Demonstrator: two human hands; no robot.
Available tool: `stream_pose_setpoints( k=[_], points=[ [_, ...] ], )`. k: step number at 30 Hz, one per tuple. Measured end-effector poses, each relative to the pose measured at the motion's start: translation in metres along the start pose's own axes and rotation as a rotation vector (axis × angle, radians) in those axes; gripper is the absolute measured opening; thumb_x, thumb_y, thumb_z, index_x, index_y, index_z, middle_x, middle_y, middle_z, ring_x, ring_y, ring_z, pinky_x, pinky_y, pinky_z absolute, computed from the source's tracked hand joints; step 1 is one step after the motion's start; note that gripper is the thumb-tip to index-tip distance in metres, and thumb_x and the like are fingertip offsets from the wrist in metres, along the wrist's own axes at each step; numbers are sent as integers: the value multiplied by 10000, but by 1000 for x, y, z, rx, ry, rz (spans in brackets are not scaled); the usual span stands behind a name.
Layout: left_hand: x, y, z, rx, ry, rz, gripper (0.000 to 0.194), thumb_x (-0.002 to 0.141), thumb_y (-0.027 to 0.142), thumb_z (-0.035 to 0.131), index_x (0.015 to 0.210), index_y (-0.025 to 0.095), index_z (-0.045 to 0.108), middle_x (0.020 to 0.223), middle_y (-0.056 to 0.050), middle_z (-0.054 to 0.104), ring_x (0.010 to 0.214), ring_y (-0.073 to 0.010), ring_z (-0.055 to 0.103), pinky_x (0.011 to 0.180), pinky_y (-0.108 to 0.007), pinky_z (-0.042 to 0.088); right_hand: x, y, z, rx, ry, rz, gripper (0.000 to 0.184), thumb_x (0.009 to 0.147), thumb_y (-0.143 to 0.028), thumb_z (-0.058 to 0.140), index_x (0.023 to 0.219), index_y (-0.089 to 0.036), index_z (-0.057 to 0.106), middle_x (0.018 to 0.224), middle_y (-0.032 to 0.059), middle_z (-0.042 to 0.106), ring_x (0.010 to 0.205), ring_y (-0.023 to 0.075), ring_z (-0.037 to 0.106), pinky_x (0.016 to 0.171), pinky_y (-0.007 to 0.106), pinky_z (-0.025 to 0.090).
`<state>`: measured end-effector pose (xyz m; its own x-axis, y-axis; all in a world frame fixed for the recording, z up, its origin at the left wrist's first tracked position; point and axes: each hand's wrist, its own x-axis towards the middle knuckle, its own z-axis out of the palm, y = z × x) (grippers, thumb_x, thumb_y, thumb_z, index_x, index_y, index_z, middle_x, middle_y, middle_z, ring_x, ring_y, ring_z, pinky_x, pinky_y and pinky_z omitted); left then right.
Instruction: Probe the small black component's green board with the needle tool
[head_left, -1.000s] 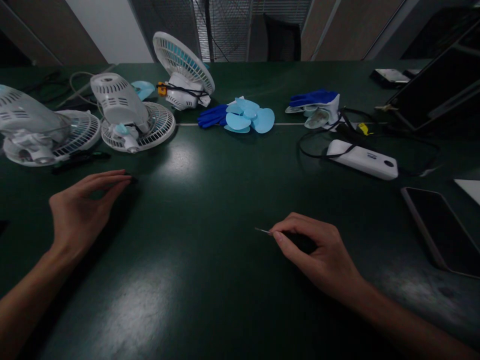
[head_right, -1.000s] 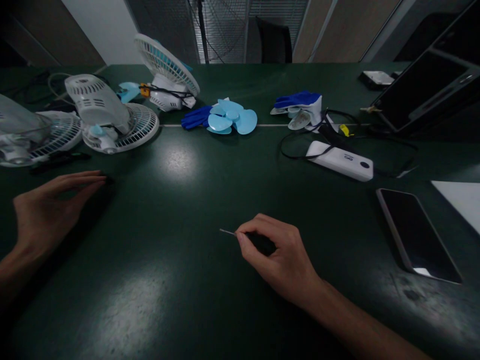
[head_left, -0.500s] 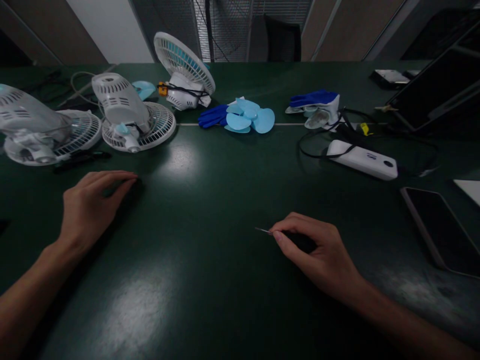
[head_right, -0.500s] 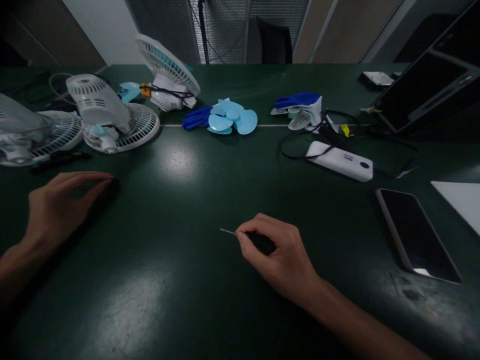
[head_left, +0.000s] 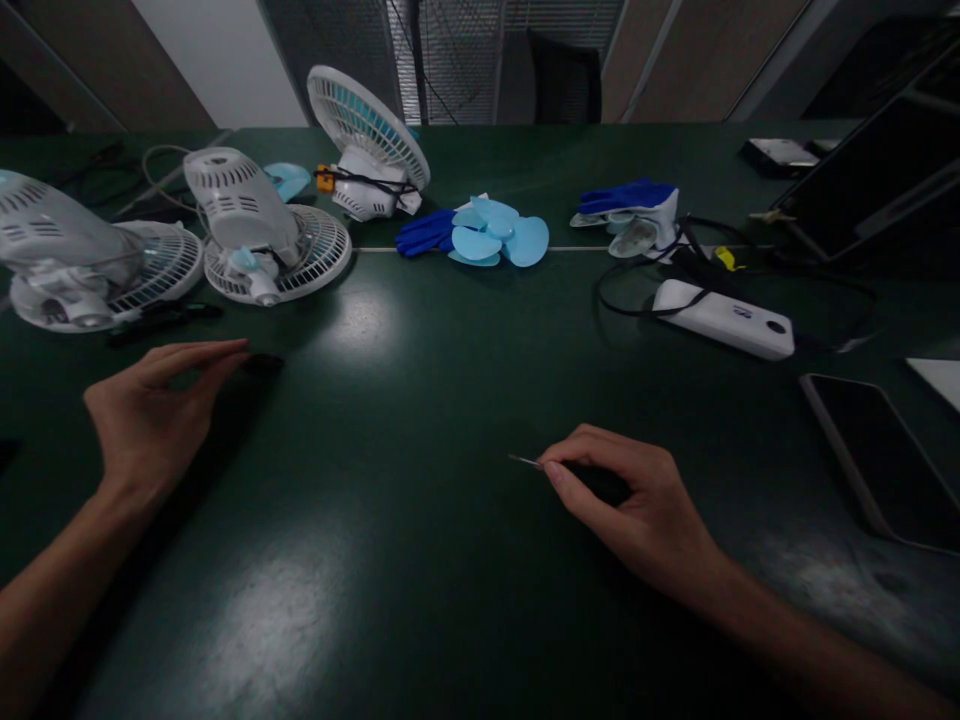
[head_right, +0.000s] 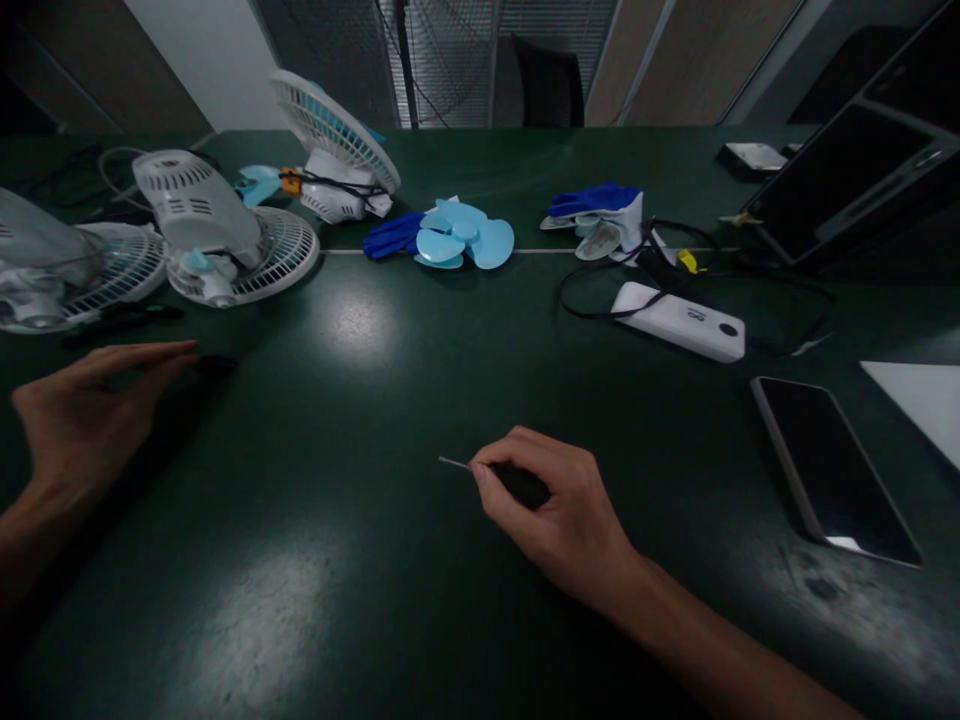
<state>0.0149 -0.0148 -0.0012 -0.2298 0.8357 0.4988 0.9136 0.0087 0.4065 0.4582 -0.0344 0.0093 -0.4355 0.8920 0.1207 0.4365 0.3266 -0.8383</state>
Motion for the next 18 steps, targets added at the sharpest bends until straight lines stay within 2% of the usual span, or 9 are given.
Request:
stream_pose_setpoints(
  k=[4,8,11,15,18],
  points=[
    [1,-6,0,29,-67,-56,435,902,518,645,1219,236,743,1192,-34,752,916,-229,702,895,-348,540,-1,2,1,2,-1,-1,122,975,-240,617,952,-213,734,846,16,698,729,154,656,627,291,484],
    [2,-7,-1,22,-120,-98,454,885,530,634,1201,226,754,1091,-29,768,699,-162,621,689,-269,492,-1,3,1,3,3,4,126,976,-229,613,945,-212,734,846,17,696,727,152,657,637,294,485],
    [3,-4,-3,1,-133,-162,479,868,549,638,1214,236,745,1026,-25,763,658,-147,569,596,-242,419,-1,3,1,3,1,7,126,975,-241,616,946,-210,735,846,22,700,723,157,659,626,292,487],
    [5,-1,-6,-49,-176,-203,488,846,548,654,1215,240,741,1052,-37,760,743,-172,617,617,-241,430,-1,2,0,-1,2,-1,130,973,-243,614,943,-212,736,841,25,704,720,161,660,623,293,491],
    [7,-4,-7,-98,-241,-248,472,829,519,681,1211,248,740,1087,-40,762,886,-209,678,755,-266,507,0,2,0,-2,-4,3,131,975,-250,613,951,-215,737,849,26,708,728,162,663,631,294,501]
  ],
)
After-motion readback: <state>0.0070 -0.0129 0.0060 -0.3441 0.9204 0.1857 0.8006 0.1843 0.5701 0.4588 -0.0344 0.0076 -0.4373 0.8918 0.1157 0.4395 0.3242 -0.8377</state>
